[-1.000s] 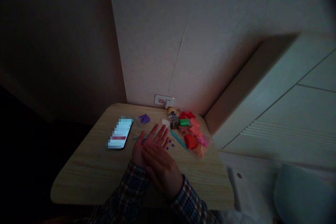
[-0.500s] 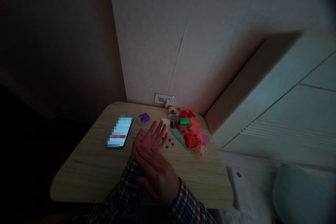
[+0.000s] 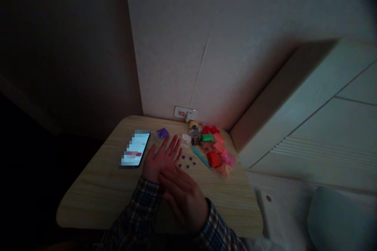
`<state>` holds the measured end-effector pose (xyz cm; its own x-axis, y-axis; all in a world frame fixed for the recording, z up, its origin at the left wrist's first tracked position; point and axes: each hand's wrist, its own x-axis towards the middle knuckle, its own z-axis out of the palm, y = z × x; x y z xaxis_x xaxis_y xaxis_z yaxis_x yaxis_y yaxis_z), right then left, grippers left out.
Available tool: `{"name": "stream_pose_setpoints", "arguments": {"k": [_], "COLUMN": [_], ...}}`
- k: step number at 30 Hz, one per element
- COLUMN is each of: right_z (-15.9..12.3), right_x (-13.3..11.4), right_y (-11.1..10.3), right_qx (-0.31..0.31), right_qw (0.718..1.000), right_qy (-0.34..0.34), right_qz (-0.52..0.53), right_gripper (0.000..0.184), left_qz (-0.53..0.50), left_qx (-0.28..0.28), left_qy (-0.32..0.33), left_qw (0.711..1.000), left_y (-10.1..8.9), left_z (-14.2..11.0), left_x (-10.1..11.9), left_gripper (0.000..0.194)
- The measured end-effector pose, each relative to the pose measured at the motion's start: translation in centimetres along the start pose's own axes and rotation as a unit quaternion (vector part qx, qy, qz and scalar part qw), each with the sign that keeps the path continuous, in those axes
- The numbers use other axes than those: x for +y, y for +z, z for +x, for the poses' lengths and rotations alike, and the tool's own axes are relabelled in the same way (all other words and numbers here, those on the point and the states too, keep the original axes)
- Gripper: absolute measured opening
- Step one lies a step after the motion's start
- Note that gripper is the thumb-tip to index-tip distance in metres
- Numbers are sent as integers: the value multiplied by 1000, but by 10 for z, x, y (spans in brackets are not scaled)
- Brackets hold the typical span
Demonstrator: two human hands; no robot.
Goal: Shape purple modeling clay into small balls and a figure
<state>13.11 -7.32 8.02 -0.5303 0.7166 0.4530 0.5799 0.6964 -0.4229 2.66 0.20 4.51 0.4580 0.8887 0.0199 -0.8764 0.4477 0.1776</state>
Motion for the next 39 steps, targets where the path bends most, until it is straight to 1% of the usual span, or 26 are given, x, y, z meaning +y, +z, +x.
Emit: {"name": "stream_pose_setpoints", "arguments": {"k": [2,4,5,7,9,11,13,14,16,18,20,22,24,27,29,31,32,34,36,37,39], "right_z": [1,2,2,2,1,1,2,2,3,3,4,5,4,3,2,2,2,1,0,0,-1], "right_x": [-1,0,0,1,0,-1,-1,-1,-1,-1,-2,-2,-1,-1,-1,-1,-1,-1,-1,-1,-1], "right_y": [-1,-2,-2,-2,-1,0,1,2,2,1,1,2,2,2,1,1,1,1,1,1,2], "right_qx": [-5,3,8,11,7,6,15,17,11,-7,-12,-2,0,-15,-12,1,6,2,-8,-11,-2], "right_qw": [1000,1000,1000,1000,1000,1000,1000,1000,1000,1000,1000,1000,1000,1000,1000,1000,1000,1000,1000,1000,1000], "right_qy": [-8,-5,-1,1,-11,-17,-3,8,19,5,-7,7,26,8,-9,-2,7,13,-3,-12,-14], "right_qz": [6,-1,-6,-7,4,8,-1,-6,-7,4,9,1,-7,2,6,-6,-14,-20,-12,-7,-6], "right_gripper": [38,39,38,36,36,38,38,37,36,36,38,38,37,37,39,39,39,37,37,37,39], "left_qz": [-6,-10,-12,-17,-20,-17,-7,-2,5,3,0,2,3,-2,0,6,8,5,-3,-8,-11], "left_qx": [-2,0,5,19,21,12,0,-5,-11,-12,-16,-19,-9,-4,-19,-23,-18,0,7,3,-8], "left_qy": [-19,-47,-50,-27,-2,-17,-49,-55,-32,-7,-22,-54,-49,-18,-41,-75,-80,-61,-41,-44,-70], "left_qw": [1000,999,999,999,1000,1000,999,998,999,1000,1000,998,999,1000,999,997,997,998,999,999,997], "left_y": [0,1,2,4,4,4,1,-1,-5,-7,-8,-7,-5,-3,-2,-1,0,0,-2,-3,-5], "left_z": [0,1,1,0,1,1,0,0,0,1,2,2,1,1,1,1,1,1,1,1,2], "left_x": [-2,-3,-3,-2,-1,-1,-2,-2,0,1,1,0,0,1,-1,-3,-3,-3,-4,-4,-5], "left_gripper": [50,52,52,51,49,49,52,53,53,49,49,51,51,49,50,54,54,53,49,48,49]}}
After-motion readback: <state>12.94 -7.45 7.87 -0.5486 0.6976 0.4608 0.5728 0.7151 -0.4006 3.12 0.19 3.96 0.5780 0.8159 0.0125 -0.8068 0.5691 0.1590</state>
